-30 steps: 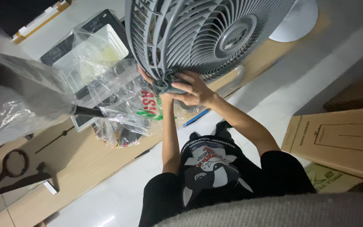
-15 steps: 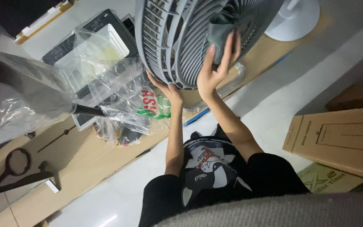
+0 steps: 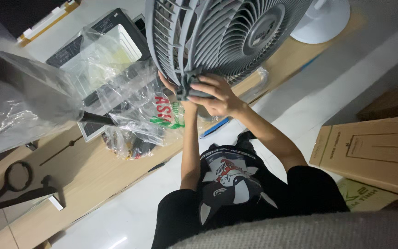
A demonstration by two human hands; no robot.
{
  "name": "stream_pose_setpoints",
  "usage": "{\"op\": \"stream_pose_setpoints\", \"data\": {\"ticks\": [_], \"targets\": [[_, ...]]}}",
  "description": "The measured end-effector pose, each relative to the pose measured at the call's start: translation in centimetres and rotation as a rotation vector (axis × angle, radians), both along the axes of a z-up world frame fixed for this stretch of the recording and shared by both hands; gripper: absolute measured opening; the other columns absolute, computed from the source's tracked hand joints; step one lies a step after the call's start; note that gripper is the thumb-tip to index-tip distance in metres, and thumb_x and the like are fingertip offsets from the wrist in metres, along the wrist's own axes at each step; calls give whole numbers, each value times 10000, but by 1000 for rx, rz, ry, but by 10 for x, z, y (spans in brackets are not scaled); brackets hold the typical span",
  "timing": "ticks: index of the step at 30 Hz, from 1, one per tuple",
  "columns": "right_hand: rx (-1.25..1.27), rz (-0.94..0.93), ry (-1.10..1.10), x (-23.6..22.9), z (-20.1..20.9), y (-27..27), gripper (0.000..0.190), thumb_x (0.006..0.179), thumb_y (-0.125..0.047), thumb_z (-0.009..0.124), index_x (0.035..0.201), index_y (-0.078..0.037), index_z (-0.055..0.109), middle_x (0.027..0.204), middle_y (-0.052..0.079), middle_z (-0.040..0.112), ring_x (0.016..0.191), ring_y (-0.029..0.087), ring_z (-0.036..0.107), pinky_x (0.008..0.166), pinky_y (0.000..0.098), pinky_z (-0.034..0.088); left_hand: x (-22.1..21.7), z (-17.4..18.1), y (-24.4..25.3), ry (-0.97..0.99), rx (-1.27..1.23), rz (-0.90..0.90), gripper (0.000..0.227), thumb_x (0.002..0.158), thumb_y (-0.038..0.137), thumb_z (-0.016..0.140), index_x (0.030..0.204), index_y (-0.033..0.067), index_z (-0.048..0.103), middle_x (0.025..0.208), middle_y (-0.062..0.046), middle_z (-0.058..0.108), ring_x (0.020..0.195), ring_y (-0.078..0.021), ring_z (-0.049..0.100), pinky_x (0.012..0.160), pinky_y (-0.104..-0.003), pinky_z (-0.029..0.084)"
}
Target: The person wipes the front grill and center hub of a grey fan with a cloth while holding the fan body by hand.
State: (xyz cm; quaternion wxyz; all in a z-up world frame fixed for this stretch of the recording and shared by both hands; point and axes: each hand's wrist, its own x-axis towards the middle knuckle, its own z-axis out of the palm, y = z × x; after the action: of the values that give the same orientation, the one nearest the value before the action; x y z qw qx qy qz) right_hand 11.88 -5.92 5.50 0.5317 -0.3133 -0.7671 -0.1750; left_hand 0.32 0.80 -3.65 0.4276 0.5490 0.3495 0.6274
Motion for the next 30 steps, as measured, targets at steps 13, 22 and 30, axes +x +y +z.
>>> {"op": "stream_pose_setpoints", "data": {"ticks": [13, 22, 30], "targets": [[-44, -425, 772, 27, -15, 4, 521, 1109, -103, 611, 1574, -109, 377, 1655, 176, 286, 1500, 355, 387, 1240, 483, 410, 3, 35, -10, 60, 203, 109, 967, 1059, 635, 416, 1666, 4, 4, 1763, -191, 50, 1660, -313, 63, 1365, -445, 54], [-94, -139, -7, 18, -49, -17, 327, 960, -100, 698, 1273, -193, 686, 1427, 28, 520, 1392, 294, 420, 1225, 476, 336, -10, 23, 19, 75, 219, 126, 1010, 1016, 730, 342, 1690, 42, 39, 1776, -174, 53, 1668, -307, 65, 1380, -453, 62], [27, -25, 110, 39, -76, -48, 420, 929, -97, 769, 1305, -203, 617, 1491, 54, 477, 1409, 291, 437, 1195, 478, 387, -17, 21, 11, 40, 134, 67, 963, 1061, 663, 423, 1680, 61, -6, 1775, -167, 24, 1673, -325, 52, 1385, -474, 64]]}}
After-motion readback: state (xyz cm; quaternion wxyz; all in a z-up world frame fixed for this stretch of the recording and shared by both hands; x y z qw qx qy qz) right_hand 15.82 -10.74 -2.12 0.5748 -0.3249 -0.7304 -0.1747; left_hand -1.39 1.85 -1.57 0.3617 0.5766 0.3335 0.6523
